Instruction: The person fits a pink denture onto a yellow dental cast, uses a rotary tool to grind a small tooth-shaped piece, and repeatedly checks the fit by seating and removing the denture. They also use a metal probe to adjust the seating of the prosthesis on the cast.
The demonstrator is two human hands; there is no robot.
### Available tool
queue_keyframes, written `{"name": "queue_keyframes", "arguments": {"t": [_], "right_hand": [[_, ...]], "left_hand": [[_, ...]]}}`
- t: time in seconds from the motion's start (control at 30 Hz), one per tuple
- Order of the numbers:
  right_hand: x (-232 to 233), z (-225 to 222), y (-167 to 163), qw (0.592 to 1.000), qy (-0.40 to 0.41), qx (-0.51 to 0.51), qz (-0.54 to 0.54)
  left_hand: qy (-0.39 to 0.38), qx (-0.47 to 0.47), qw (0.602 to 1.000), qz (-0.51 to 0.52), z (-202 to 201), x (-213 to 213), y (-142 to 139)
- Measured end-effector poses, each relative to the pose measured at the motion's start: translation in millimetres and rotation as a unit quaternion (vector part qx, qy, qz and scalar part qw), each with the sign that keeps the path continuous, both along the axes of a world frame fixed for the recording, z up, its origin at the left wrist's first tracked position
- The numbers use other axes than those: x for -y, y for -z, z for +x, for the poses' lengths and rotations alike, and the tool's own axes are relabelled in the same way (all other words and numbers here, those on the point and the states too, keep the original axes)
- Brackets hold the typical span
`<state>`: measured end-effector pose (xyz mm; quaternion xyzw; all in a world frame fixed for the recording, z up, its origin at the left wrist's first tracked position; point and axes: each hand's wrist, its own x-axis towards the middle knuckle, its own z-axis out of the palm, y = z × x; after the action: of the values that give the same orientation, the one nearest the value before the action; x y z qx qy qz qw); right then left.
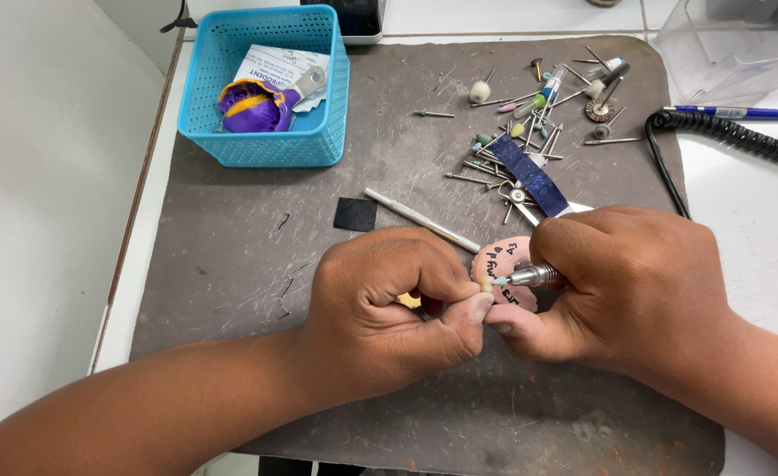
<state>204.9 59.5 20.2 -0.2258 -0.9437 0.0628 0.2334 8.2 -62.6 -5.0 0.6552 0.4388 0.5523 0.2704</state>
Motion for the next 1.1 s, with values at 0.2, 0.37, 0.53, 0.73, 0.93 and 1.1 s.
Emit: {"name": "queue_keyframes", "arguments": {"t": [0.2,0.37,0.53,0.73,0.93,1.1], "right_hand": [[0.4,0.1,0.4,1.000,0.004,0.007,-0.009],[0.7,0.3,0.2,1.000,0.000,0.005,-0.006],[0.7,0.1,0.6,1.000,0.005,0.005,-0.002],[0.0,0.1,0.5,1.000,0.000,-0.001,-0.012],[0.2,-0.1,-1.2,1.000,-0.008,-0.002,0.013],[0.7,-0.4,-1.3,1.000,-0.015,0.001,0.016]], "left_hand": [[0.013,0.014,1.000,-0.011,-1.4,0.2,2.0],[0.016,0.021,1.000,-0.013,-1.2,-0.1,2.5],[0.016,0.014,1.000,-0.004,-1.7,-0.5,1.6],[0.013,0.012,1.000,-0.011,-0.9,-0.4,0.1],[0.004,-0.008,1.000,0.000,-0.5,-0.8,-2.6],[-0.013,-0.046,0.999,0.020,-0.8,0.9,-5.5]]}}
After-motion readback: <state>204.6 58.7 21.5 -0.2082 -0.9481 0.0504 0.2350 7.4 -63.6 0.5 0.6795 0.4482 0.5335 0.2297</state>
